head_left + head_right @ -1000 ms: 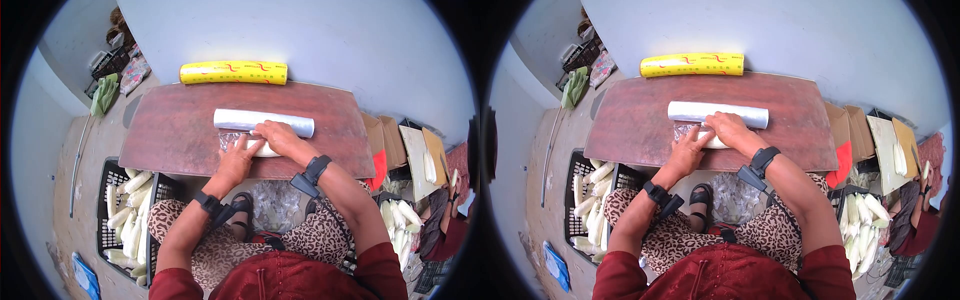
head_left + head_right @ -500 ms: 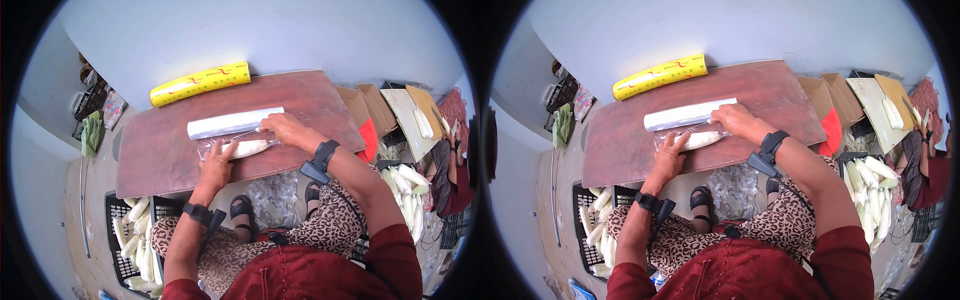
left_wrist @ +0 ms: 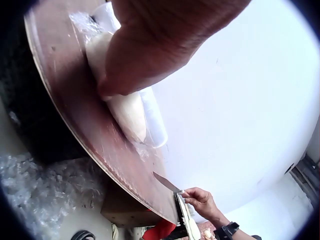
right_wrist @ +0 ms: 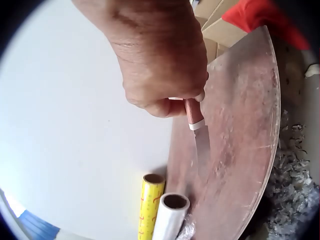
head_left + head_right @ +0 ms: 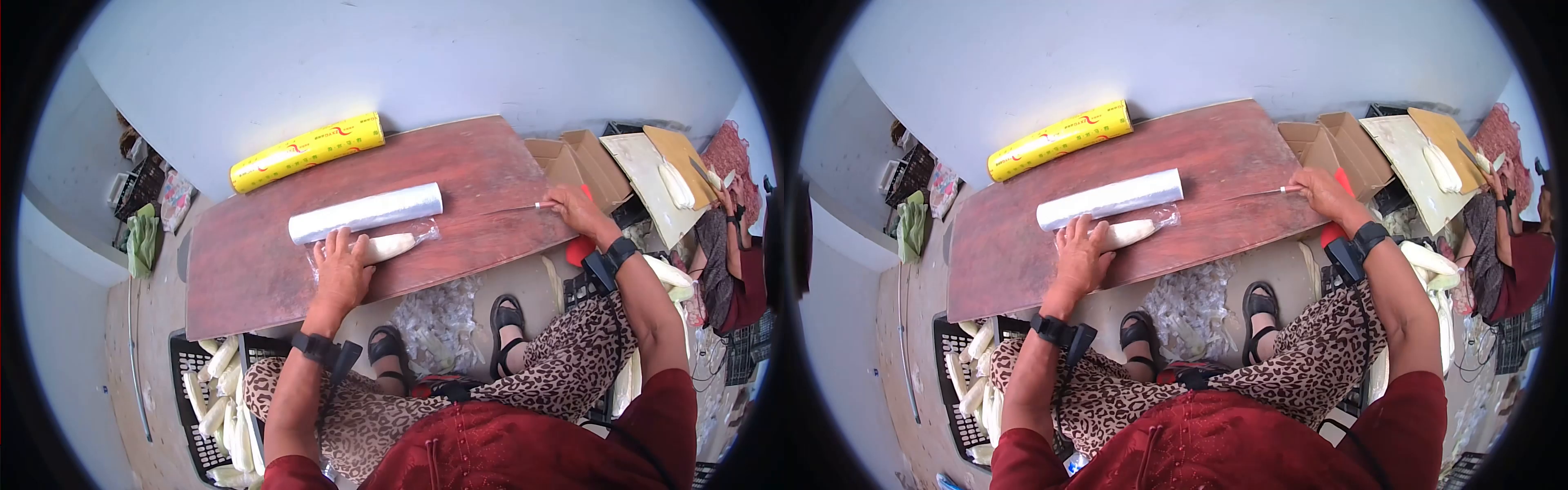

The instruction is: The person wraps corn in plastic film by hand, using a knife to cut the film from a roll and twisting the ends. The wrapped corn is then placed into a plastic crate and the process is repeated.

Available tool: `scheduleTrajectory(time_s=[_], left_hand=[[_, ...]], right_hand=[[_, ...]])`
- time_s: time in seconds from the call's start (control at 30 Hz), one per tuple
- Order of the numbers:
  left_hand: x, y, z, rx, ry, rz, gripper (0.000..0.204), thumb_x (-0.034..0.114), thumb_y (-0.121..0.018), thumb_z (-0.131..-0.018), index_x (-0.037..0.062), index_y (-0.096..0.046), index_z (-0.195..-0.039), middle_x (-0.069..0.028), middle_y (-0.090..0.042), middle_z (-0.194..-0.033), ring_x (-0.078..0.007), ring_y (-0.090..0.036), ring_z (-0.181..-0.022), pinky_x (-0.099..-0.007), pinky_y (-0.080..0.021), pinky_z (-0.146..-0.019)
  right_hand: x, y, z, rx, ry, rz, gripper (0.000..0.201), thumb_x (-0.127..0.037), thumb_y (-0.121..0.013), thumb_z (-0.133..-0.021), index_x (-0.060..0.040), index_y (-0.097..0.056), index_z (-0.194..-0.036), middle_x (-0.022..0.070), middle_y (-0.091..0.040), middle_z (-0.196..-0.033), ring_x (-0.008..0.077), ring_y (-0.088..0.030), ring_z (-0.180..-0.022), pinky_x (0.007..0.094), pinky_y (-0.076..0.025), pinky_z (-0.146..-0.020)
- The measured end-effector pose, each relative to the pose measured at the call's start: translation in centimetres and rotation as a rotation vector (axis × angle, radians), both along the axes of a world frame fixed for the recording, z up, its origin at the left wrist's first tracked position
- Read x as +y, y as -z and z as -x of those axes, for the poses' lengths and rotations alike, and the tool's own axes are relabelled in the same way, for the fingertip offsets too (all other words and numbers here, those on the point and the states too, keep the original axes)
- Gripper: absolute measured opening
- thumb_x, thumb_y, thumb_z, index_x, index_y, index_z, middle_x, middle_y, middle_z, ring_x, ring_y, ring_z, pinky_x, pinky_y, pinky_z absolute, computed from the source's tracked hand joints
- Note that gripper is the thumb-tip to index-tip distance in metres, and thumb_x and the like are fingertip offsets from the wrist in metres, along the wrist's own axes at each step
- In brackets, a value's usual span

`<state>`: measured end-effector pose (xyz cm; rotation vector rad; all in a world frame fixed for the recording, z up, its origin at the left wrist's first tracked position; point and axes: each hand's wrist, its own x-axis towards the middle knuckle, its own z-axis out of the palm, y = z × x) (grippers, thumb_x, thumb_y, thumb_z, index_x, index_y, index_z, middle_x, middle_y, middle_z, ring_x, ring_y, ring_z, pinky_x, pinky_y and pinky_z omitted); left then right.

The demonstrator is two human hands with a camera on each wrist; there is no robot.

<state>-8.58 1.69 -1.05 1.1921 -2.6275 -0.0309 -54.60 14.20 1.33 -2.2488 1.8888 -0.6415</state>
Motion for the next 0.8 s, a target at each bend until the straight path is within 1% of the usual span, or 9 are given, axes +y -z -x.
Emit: scheduleTrajectory(time_s=[0.07,0.13,0.27,0.37,0.47,0.57,0.67,0.77,0.8], left_hand=[[-0.2,0.4,0.5,0.068,0.049,0.004,0.062,0.02,-0.077,-0.072,0.0093,-0.051,-0.127,-0.0162,-0.048,-0.128,-0.0361,-0.042,-0.123,-0.0501,-0.03,-0.104],[-0.2,0.7,1.1,0.127,0.081,-0.035,0.06,0.02,-0.078,-0.07,0.0052,-0.052,-0.123,-0.0157,-0.052,-0.123,-0.0353,-0.045,-0.118,-0.0459,-0.032,-0.103],[-0.3,0.3,1.4,0.119,0.082,-0.02,0.059,0.022,-0.079,-0.069,0.0056,-0.053,-0.119,-0.0151,-0.054,-0.118,-0.0342,-0.047,-0.114,-0.0461,-0.032,-0.102],[-0.3,0.7,1.6,0.126,0.06,0.005,0.058,0.023,-0.079,-0.069,0.0061,-0.054,-0.117,-0.0143,-0.054,-0.116,-0.0333,-0.047,-0.113,-0.0461,-0.032,-0.101],[-0.6,1.1,1.5,0.153,0.061,0.03,0.054,0.025,-0.079,-0.069,0.0069,-0.055,-0.113,-0.0125,-0.054,-0.112,-0.0318,-0.048,-0.11,-0.046,-0.032,-0.1],[-0.8,0.9,1.6,0.134,0.057,0.002,0.058,0.028,-0.08,-0.068,0.006,-0.055,-0.116,-0.0132,-0.055,-0.113,-0.0319,-0.049,-0.111,-0.045,-0.034,-0.098],[-1.0,0.6,1.8,0.129,0.068,0.029,0.061,0.035,-0.081,-0.067,0.0058,-0.056,-0.115,-0.0121,-0.057,-0.11,-0.0311,-0.051,-0.107,-0.0437,-0.035,-0.095],[-1.6,0.8,2.1,0.097,0.061,0.033,0.063,0.041,-0.08,-0.067,0.0056,-0.056,-0.114,-0.0112,-0.058,-0.108,-0.0303,-0.052,-0.103,-0.043,-0.036,-0.092],[-1.7,1.0,2.2,0.094,0.058,0.036,0.062,0.042,-0.079,-0.067,0.0055,-0.057,-0.112,-0.011,-0.058,-0.107,-0.0299,-0.052,-0.103,-0.043,-0.037,-0.091]], right_hand=[[0.9,-0.1,-0.4,-0.091,0.048,-0.087,0.012,-0.001,-0.06,-0.082,-0.005,-0.063,-0.092,0.0133,-0.061,-0.086,0.0317,-0.059,-0.087,0.0407,-0.047,-0.077],[0.4,-0.1,-2.1,-0.11,0.044,-0.076,0.012,-0.002,-0.061,-0.082,-0.006,-0.064,-0.093,0.0119,-0.06,-0.088,0.0299,-0.059,-0.089,0.0393,-0.046,-0.078],[-2.5,1.5,-5.8,-0.161,-0.006,-0.103,0.011,-0.005,-0.063,-0.083,-0.008,-0.065,-0.094,0.011,-0.059,-0.092,0.0289,-0.057,-0.09,0.037,-0.046,-0.078],[-5.0,2.7,-7.7,-0.327,0.068,-0.231,0.009,-0.01,-0.064,-0.084,-0.0092,-0.066,-0.093,0.0118,-0.059,-0.094,0.0297,-0.056,-0.092,0.0404,-0.043,-0.08],[-5.8,2.0,-9.4,0.16,0.204,-0.296,0.016,-0.015,-0.064,-0.085,-0.0112,-0.067,-0.1,0.0096,-0.058,-0.097,0.0272,-0.053,-0.103,0.0433,-0.037,-0.086],[-7.1,0.5,-11.6,0.291,0.176,-0.135,0.019,-0.018,-0.065,-0.084,-0.0093,-0.064,-0.101,0.0094,-0.055,-0.105,0.0288,-0.049,-0.108,0.0473,-0.035,-0.084],[-9.6,0.1,-14.7,0.136,0.076,0.135,0.032,-0.021,-0.065,-0.084,-0.0105,-0.059,-0.113,0.0083,-0.054,-0.11,0.0282,-0.047,-0.112,0.0481,-0.034,-0.086],[-11.9,0.8,-17.7,0.159,-0.032,0.192,0.041,-0.025,-0.065,-0.085,-0.0126,-0.054,-0.123,0.0082,-0.054,-0.112,0.0282,-0.046,-0.114,0.0494,-0.034,-0.088],[-12.5,1.3,-18.6,0.167,-0.032,0.168,0.042,-0.026,-0.065,-0.086,-0.013,-0.053,-0.124,0.0083,-0.054,-0.113,0.0282,-0.047,-0.114,0.0497,-0.033,-0.089]])
